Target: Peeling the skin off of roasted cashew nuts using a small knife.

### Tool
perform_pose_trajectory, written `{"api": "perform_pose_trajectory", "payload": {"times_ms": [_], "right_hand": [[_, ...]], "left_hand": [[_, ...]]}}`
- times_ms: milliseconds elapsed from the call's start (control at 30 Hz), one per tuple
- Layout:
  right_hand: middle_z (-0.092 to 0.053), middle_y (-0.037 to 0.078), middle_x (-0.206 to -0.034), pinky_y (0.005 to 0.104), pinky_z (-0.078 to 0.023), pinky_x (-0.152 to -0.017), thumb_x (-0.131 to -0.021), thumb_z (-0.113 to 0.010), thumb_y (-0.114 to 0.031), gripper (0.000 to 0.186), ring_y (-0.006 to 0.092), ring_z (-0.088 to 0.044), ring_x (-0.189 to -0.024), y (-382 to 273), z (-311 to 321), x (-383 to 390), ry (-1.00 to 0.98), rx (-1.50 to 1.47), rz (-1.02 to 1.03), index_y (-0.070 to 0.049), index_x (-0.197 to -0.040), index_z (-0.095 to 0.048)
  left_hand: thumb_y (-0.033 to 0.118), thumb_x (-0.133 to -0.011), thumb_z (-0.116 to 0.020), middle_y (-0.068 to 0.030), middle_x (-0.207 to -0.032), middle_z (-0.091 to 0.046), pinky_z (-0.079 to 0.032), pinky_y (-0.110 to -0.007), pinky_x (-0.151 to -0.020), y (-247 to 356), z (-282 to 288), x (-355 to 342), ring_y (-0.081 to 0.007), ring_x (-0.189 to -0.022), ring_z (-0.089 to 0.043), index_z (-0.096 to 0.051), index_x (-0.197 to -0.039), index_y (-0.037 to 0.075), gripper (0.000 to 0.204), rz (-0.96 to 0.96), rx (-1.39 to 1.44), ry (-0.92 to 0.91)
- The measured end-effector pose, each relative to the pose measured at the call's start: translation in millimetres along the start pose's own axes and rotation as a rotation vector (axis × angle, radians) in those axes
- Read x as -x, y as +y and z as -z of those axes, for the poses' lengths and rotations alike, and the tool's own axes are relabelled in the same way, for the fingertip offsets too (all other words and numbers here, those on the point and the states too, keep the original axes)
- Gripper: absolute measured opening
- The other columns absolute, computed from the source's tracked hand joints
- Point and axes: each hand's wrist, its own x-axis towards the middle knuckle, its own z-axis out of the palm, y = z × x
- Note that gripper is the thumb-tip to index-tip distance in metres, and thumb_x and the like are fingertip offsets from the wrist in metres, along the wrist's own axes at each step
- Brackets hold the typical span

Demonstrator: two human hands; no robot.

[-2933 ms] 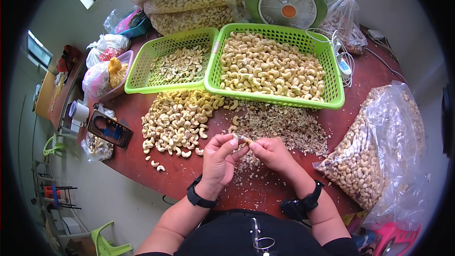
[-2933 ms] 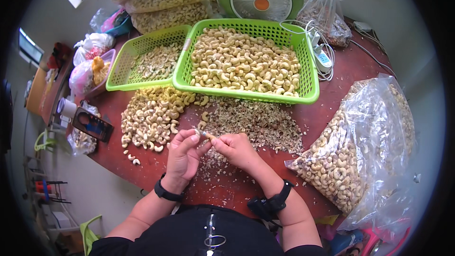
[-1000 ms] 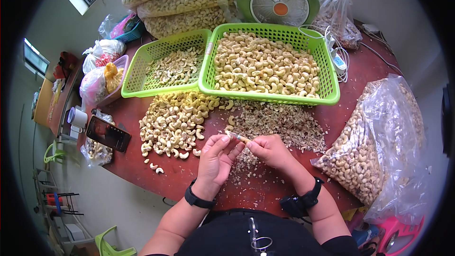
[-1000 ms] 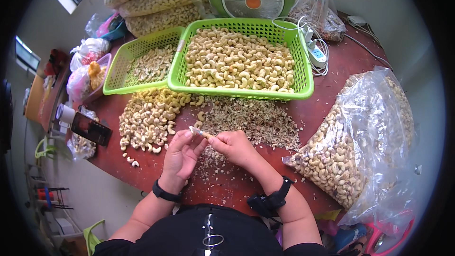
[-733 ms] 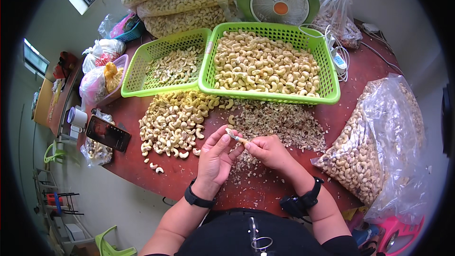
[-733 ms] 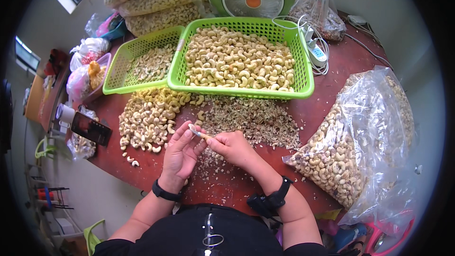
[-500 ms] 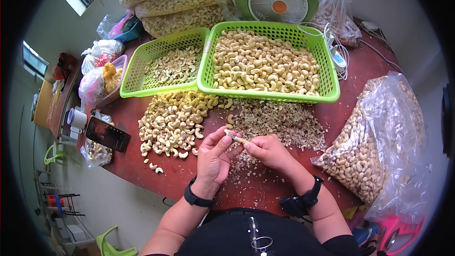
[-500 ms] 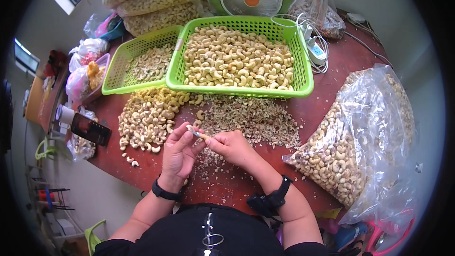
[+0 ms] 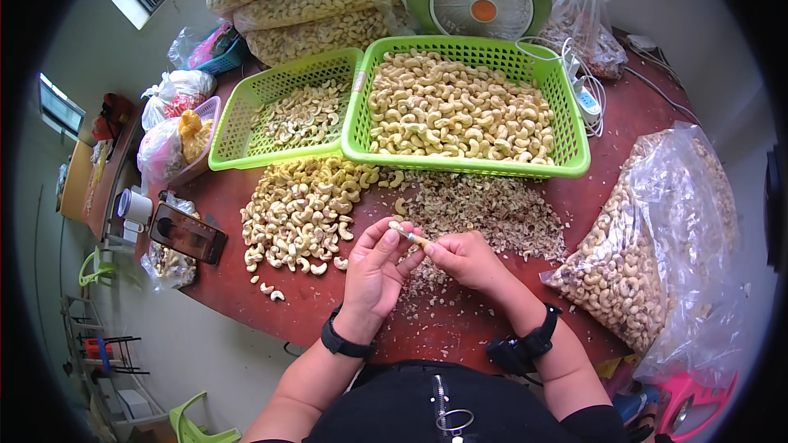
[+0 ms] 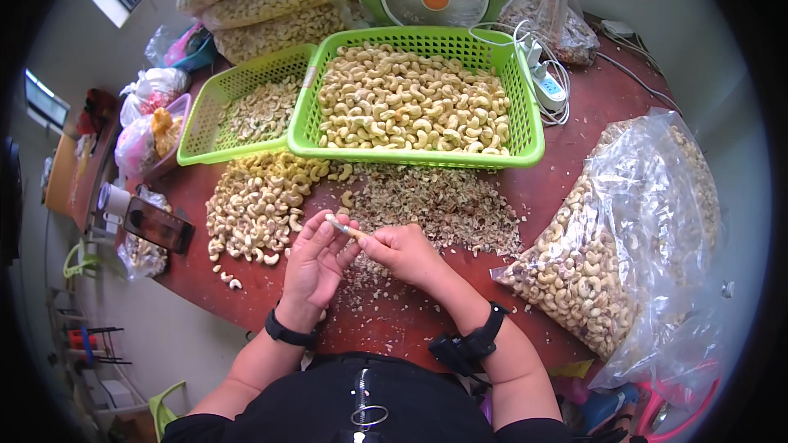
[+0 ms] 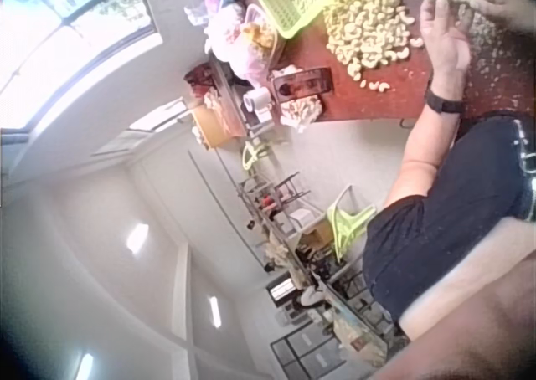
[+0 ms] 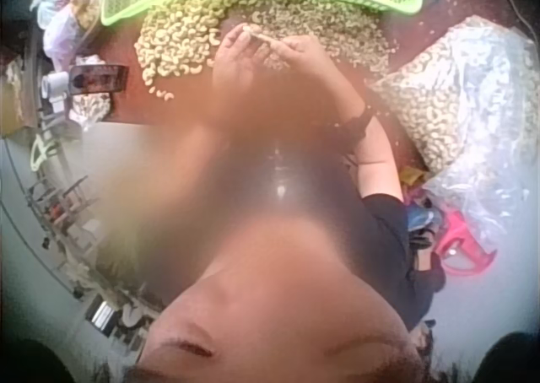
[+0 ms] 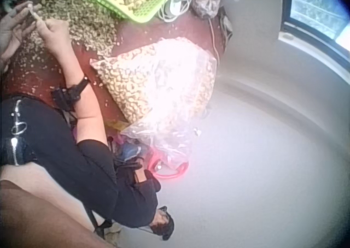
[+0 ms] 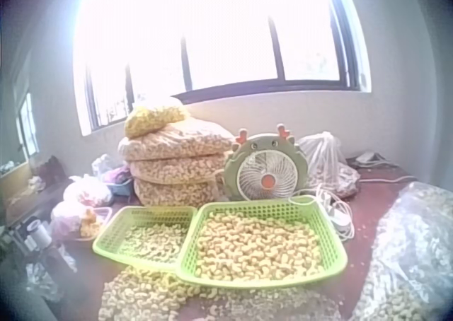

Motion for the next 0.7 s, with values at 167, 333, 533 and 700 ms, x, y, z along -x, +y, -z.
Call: {"api": "perform_pose_trajectory", "payload": {"times_ms": [167,333,533,700], "right_hand": [[-0.045,-0.001,-0.049,0.0233,-0.032,-0.042,-0.082,-0.050,-0.031,0.038,0.0053,-0.039,-0.046,-0.2,-0.4,0.2,-0.016,-0.021,-0.006,-0.003,-0.057,-0.052],[-0.044,0.004,-0.046,0.0268,-0.033,-0.042,-0.081,-0.053,-0.031,0.036,0.0084,-0.039,-0.044,2.2,-1.6,0.3,0.022,-0.076,0.013,0.000,-0.062,-0.055],[-0.044,0.004,-0.046,0.0264,-0.033,-0.042,-0.080,-0.053,-0.031,0.036,0.0080,-0.039,-0.044,2.8,0.0,-0.4,0.015,-0.061,-0.011,0.000,-0.063,-0.056],[-0.044,0.004,-0.046,0.0268,-0.033,-0.042,-0.080,-0.053,-0.032,0.037,0.0085,-0.039,-0.044,1.8,0.1,-0.2,-0.001,-0.050,-0.014,0.000,-0.062,-0.056]], "left_hand": [[0.004,-0.081,-0.053,-0.0106,-0.095,-0.057,-0.051,-0.038,-0.076,1.0,1.9,-1.3,-0.0234,-0.092,-0.056,-0.051,-0.098,0.005,0.018,-0.006,-0.015,-0.023],[0.002,-0.080,-0.053,-0.0104,-0.095,-0.057,-0.051,-0.039,-0.077,-3.4,6.6,-0.4,-0.0220,-0.091,-0.056,-0.053,-0.098,0.004,0.018,-0.051,-0.052,-0.036],[0.007,-0.084,-0.049,-0.0093,-0.099,-0.056,-0.051,-0.036,-0.077,-3.6,0.7,1.8,-0.0206,-0.092,-0.055,-0.051,-0.104,0.005,0.021,-0.029,-0.035,-0.009],[0.008,-0.084,-0.048,-0.0100,-0.100,-0.056,-0.051,-0.035,-0.077,-0.5,0.6,1.3,-0.0200,-0.091,-0.056,-0.048,-0.110,0.004,0.026,-0.006,-0.072,-0.032]]}}
